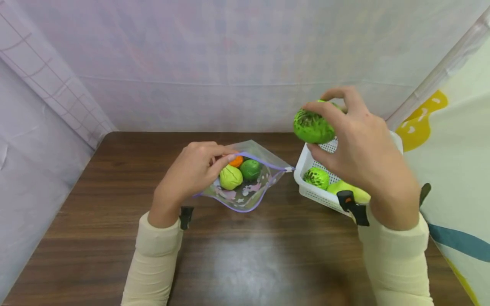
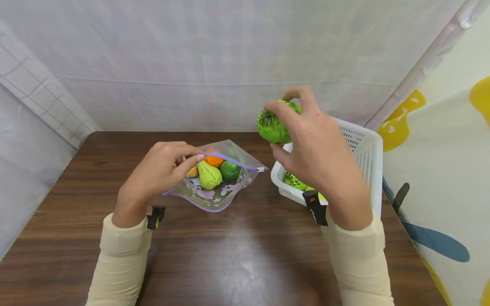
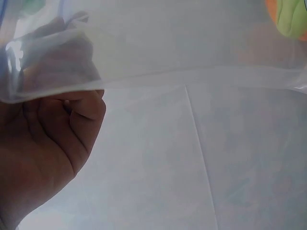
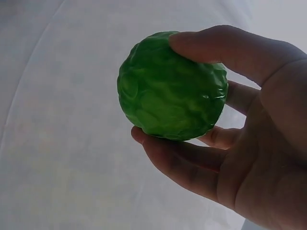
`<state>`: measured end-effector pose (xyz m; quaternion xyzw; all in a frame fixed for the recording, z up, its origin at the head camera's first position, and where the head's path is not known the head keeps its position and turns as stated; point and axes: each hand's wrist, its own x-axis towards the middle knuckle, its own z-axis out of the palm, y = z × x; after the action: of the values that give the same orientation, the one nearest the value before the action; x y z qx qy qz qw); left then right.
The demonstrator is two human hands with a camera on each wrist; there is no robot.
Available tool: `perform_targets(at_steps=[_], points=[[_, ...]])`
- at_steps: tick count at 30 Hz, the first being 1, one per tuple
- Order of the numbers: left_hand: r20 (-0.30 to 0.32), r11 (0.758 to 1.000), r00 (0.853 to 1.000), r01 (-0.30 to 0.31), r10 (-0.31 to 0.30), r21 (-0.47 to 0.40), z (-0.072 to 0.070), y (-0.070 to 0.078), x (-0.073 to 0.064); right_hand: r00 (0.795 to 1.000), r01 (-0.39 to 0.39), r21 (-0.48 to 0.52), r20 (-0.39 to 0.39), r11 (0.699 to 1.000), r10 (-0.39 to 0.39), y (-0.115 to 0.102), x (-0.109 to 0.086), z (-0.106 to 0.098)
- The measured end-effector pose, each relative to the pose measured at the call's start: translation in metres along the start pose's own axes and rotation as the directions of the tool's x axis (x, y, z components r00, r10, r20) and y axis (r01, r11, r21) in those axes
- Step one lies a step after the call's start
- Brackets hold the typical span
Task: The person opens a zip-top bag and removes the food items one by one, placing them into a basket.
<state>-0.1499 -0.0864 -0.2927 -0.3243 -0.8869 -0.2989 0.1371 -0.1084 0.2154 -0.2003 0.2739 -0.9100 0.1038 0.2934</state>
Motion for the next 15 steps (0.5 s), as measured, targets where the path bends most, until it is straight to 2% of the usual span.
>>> perform_targets(at_steps=[3, 6, 11, 15], points=[[0.001, 1.0, 1.0, 0.0, 0.0, 0.001, -0.001, 0.0, -0.001, 0.996, -0.051, -0.039, 0.066, 0.998, 0.054, 0.01, 0.007, -0.002], [-0.003, 1.0, 1.0, 0.001, -0.001, 0.003, -0.001, 0.0, -0.001, 0.982, -0.113, -0.049, 0.144, 0.992, 0.119, 0.018, 0.013, -0.002], [-0.007, 1.0, 1.0, -0.003, 0.003, 0.004, 0.0, 0.001, -0.002, 0.937, -0.216, -0.048, 0.27, 0.975, 0.22, 0.03, 0.018, 0.0], [-0.005, 1.0, 1.0, -0.011, 0.012, 0.008, 0.0, 0.001, -0.001, 0.899, -0.265, -0.076, 0.341, 0.961, 0.275, 0.041, 0.02, 0.004]])
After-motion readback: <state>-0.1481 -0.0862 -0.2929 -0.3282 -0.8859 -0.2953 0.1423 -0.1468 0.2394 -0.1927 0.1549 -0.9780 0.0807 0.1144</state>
